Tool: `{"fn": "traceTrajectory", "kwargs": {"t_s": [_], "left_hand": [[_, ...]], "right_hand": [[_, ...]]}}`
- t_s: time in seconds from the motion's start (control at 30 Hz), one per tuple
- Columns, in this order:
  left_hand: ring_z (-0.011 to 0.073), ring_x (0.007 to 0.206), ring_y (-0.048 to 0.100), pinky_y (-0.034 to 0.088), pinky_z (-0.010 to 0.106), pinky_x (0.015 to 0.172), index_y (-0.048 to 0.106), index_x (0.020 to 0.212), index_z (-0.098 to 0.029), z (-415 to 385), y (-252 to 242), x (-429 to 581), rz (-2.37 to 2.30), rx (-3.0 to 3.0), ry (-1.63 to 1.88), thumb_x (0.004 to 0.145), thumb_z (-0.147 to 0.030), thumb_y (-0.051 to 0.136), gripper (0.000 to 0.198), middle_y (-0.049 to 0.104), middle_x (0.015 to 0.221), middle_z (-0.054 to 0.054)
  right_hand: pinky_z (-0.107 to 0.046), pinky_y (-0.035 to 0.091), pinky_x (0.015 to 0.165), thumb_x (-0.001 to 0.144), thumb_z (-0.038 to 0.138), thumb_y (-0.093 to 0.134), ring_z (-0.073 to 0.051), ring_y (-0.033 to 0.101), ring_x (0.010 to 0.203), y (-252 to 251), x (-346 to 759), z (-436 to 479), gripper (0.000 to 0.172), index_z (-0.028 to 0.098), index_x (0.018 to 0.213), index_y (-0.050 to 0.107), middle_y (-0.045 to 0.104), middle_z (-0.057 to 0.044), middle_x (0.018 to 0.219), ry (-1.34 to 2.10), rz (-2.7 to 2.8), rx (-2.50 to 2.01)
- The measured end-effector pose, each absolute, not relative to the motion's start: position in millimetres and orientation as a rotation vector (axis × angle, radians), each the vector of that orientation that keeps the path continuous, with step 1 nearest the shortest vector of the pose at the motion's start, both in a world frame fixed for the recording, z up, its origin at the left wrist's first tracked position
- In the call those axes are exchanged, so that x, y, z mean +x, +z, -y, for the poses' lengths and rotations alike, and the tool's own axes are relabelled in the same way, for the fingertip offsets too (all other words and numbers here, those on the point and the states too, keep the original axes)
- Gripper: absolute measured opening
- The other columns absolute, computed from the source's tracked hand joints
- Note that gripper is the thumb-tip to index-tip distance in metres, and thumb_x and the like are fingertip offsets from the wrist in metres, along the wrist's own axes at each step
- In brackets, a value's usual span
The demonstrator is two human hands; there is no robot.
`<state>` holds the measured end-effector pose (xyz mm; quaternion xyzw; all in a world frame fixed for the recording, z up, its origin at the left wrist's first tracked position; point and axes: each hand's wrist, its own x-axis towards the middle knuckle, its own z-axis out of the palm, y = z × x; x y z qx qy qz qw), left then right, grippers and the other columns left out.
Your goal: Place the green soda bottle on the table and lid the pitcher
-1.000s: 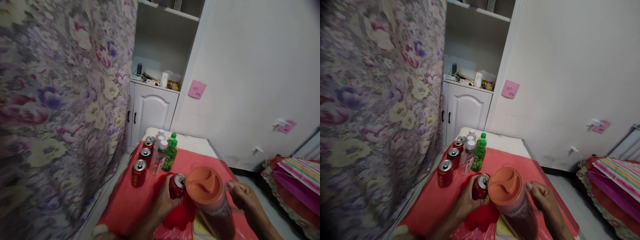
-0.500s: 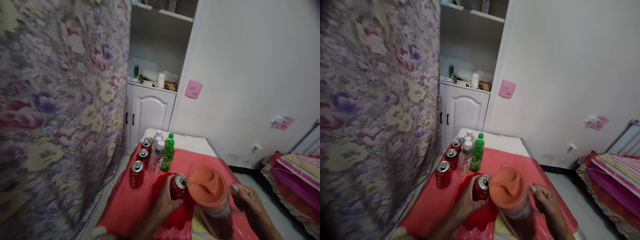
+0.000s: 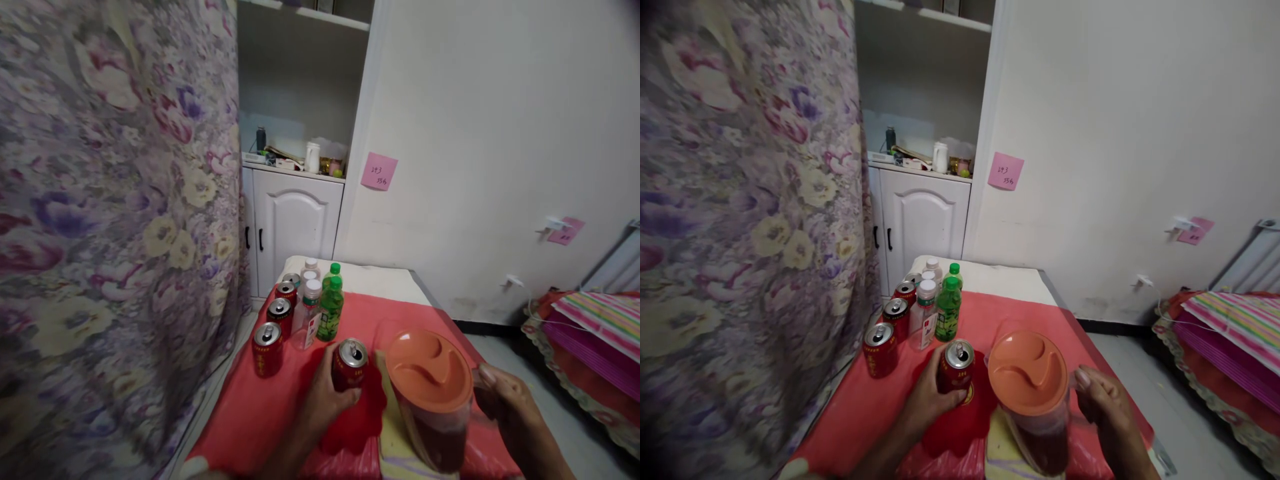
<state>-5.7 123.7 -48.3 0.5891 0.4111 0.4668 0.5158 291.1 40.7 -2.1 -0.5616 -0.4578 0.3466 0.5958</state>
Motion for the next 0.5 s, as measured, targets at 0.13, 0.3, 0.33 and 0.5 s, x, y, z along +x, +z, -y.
{"fn": "traceTrajectory", "kwargs": {"t_s": [0.13, 0.3, 0.33, 0.5], "left_hand": [[0.0295, 0.123, 0.058, 0.043, 0.042, 0.108, 0.047, 0.128, -0.018, -125.8, -48.7, -6.5, -0.973, 1.413, 1.077, 0.058, -0.014, 0.071, 0.075, 0.064, 0.131, 0.012], [0.0292, 0.120, 0.060, 0.044, 0.042, 0.106, 0.048, 0.126, -0.019, -131.8, -51.8, -7.7, -1.011, 1.439, 1.076, 0.059, -0.019, 0.073, 0.072, 0.065, 0.127, 0.012], [0.0293, 0.120, 0.060, 0.044, 0.042, 0.106, 0.047, 0.127, -0.019, -132.8, -52.0, -7.9, -1.025, 1.441, 1.075, 0.059, -0.020, 0.073, 0.073, 0.065, 0.127, 0.012], [0.0305, 0.119, 0.061, 0.045, 0.044, 0.105, 0.048, 0.127, -0.019, -133.7, -51.5, -8.1, -1.094, 1.437, 1.063, 0.057, -0.020, 0.072, 0.074, 0.067, 0.127, 0.012]], "right_hand": [[-0.027, 0.022, 0.046, 0.078, 0.056, 0.065, -0.010, 0.022, 0.051, -5.5, 299.9, -34.9, 0.048, 0.023, 0.055, 0.039, 0.025, 0.007, 0.055, 0.805, 0.918, -1.206], [-0.025, 0.026, 0.043, 0.066, 0.050, 0.076, -0.009, 0.025, 0.050, 4.7, 301.6, -37.1, 0.047, 0.022, 0.052, 0.041, 0.028, 0.007, 0.052, 0.830, 0.708, -1.100], [-0.024, 0.026, 0.042, 0.066, 0.048, 0.077, -0.009, 0.023, 0.050, 6.7, 300.8, -39.8, 0.047, 0.022, 0.051, 0.041, 0.027, 0.008, 0.051, 0.832, 0.676, -1.075], [-0.023, 0.026, 0.042, 0.069, 0.043, 0.075, -0.008, 0.024, 0.048, 6.0, 295.1, -58.7, 0.044, 0.022, 0.051, 0.041, 0.028, 0.008, 0.050, 0.811, 0.686, -1.006]]}}
